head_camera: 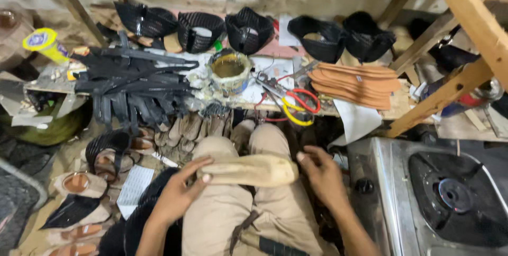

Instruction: The person sits on the floor of a shoe workshop and attaches a black woven shoe upper to a sole. They take an upper from a pile, apply adhesive from a glue pot, press the upper onto the insole, fit and align the edges by hand, and use pliers and a hammer to secure and shape the assembled shoe.

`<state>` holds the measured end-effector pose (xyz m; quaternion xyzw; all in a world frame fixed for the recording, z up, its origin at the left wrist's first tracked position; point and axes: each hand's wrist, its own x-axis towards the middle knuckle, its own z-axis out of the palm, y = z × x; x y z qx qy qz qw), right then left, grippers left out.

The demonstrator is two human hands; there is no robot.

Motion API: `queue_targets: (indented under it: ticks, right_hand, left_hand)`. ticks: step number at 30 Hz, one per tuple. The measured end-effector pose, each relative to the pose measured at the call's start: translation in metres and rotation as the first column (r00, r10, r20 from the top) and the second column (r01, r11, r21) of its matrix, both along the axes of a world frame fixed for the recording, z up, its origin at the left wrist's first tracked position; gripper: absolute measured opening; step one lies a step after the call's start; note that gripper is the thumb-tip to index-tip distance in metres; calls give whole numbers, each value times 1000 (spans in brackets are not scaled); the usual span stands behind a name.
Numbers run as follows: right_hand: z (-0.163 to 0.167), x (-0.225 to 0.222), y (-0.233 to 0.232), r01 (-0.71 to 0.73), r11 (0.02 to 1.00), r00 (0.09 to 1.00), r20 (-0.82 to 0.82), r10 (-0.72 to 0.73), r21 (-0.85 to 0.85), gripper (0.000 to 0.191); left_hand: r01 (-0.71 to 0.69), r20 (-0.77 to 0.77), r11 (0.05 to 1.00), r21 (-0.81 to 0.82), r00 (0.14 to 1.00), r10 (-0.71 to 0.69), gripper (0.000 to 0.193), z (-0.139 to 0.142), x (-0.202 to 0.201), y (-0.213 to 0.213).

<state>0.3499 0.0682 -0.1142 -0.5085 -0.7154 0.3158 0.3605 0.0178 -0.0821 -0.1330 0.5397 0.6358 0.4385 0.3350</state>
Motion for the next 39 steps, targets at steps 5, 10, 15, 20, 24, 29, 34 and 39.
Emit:
queue_targets:
  ticks: [5,10,15,20,24,29,34,39]
  right_hand:
    - [27,8,117,111,965,976,160,-151,236,31]
    - [50,-7,262,-132,640,964,248,-95,757,66]
    - [51,-22,341,-42,840,963,247,-111,541,44]
    - [37,-19,340,41,837,992,-126,33,546,33]
    - [34,-19,326,-46,858,993,118,-17,512,81]
    - [51,-31,307,158,877,913,271,-305,455,60]
    - [55,-87,280,-183,695,970,244,11,696,52]
    - [30,-194,288,-396,761,907,90,411,514,71]
  left_hand:
    - [-191,341,974,-122,913,222,44,-8,3,8]
    - [-434,472,882,-181,749,465,43,-21,-11,9]
    - [-540,483,812,-221,663,572,41,-39,-34,-9]
    - [-611,483,735,-294,569,666,40,-47,-51,-20]
    - [-598,495,749,-287,577,650,40,-44,-46,-12]
    - [-544,528,807,-230,626,573,39,-39,-31,4]
    - [-558,515,781,-279,600,612,38,-37,-26,7]
    - [-538,505,807,-245,639,580,38,-36,-25,16]
